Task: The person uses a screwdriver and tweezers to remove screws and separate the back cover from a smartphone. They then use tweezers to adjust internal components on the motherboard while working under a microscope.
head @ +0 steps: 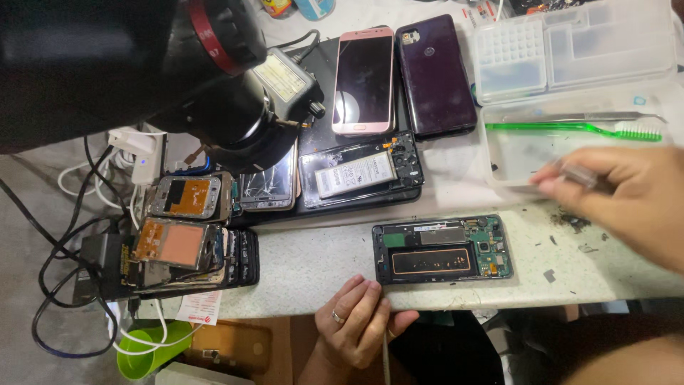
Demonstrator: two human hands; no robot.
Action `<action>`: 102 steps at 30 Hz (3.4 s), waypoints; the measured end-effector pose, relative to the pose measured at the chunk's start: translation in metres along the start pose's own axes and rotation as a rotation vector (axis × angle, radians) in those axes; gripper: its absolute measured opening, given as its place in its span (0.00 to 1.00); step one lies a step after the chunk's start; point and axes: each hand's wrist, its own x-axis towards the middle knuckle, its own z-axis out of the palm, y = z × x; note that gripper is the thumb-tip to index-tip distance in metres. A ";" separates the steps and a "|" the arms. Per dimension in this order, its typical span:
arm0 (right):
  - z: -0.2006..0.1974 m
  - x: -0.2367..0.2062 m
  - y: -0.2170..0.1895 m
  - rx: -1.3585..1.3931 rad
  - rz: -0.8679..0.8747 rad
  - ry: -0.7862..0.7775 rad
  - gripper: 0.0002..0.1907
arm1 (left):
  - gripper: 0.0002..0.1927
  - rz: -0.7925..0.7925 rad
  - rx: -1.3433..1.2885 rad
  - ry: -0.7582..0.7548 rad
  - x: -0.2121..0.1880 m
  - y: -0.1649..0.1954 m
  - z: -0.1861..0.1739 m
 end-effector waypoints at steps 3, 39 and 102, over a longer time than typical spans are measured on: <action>0.013 -0.016 -0.005 -0.158 0.053 -0.162 0.14 | 0.19 0.008 0.003 0.006 0.000 0.001 0.002; 0.022 -0.033 -0.031 -0.338 -0.186 -0.130 0.14 | 0.20 -0.032 0.014 -0.014 -0.005 0.012 0.006; 0.038 -0.041 -0.025 -0.421 -0.369 0.017 0.12 | 0.20 -0.050 0.017 0.003 -0.011 0.011 0.008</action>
